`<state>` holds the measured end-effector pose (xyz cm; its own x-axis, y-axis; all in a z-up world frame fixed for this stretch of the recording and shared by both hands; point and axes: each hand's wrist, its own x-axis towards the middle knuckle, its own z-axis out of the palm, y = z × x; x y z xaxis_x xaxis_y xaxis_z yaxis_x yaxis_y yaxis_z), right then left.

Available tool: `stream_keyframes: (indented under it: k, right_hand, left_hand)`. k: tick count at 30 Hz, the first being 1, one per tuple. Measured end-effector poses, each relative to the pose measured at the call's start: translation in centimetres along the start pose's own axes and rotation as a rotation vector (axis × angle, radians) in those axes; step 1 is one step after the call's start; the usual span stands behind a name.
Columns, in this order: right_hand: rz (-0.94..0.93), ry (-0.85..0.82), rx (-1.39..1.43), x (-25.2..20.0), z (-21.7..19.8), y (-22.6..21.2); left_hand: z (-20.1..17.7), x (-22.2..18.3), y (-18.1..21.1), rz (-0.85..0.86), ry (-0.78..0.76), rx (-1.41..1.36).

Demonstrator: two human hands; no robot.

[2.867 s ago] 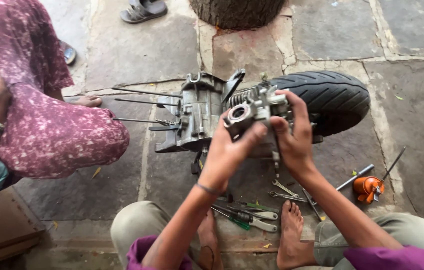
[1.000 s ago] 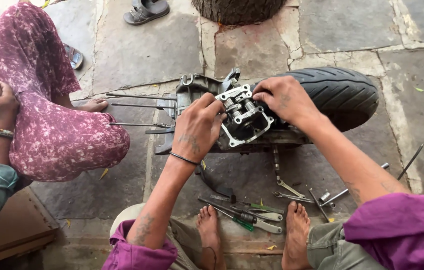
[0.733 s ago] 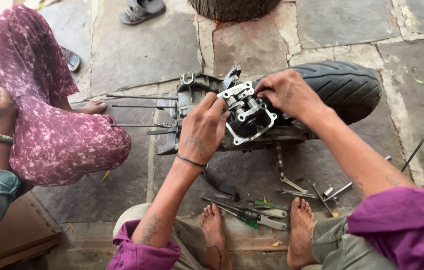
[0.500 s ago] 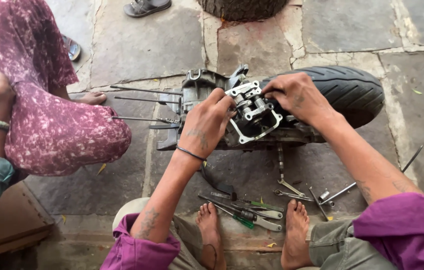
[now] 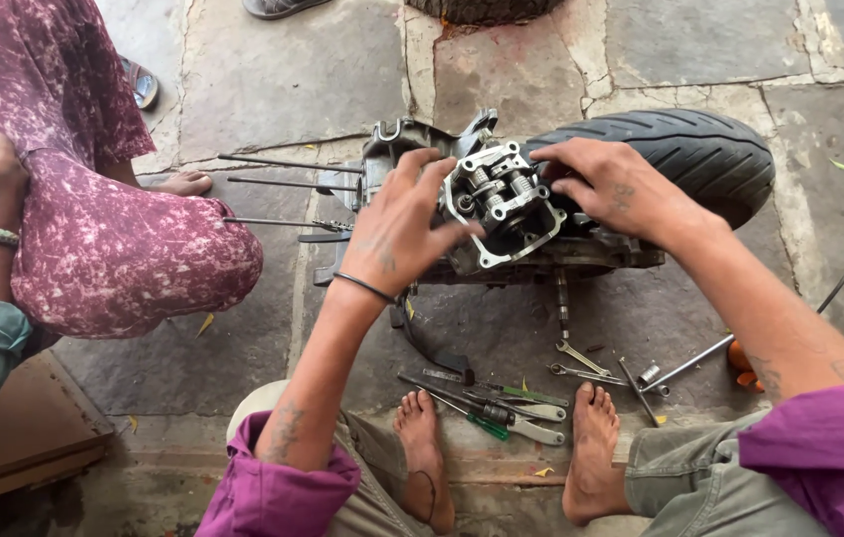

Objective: Repairing and assembling parts of a motorcycle engine block.

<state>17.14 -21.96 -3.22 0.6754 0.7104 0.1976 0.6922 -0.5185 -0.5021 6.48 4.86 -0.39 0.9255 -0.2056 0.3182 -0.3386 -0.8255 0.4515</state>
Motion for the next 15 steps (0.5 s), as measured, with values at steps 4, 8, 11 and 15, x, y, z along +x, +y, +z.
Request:
stream_keyframes:
  k: [4,8,11,15]
  right_hand:
    - [0.065,-0.131,-0.082,-0.4,-0.7,-1.3]
    - [0.152,-0.226,0.096,-0.6,-0.4,-0.9]
    - [0.029,-0.229,0.089,-0.7,1.1,1.6]
    - [-0.107,-0.054,0.014,-1.4,1.3,-1.4]
  left_hand:
    - [0.4,-0.3,2.6,-0.102,-0.183,0.064]
    - [3.4,-1.2,3.5,-0.213,-0.165,0.219]
    - [4.7,-0.9,3.0,-0.262,-0.077,0.276]
    - [5.4,-0.2,1.1,-0.291,-0.170,0.174]
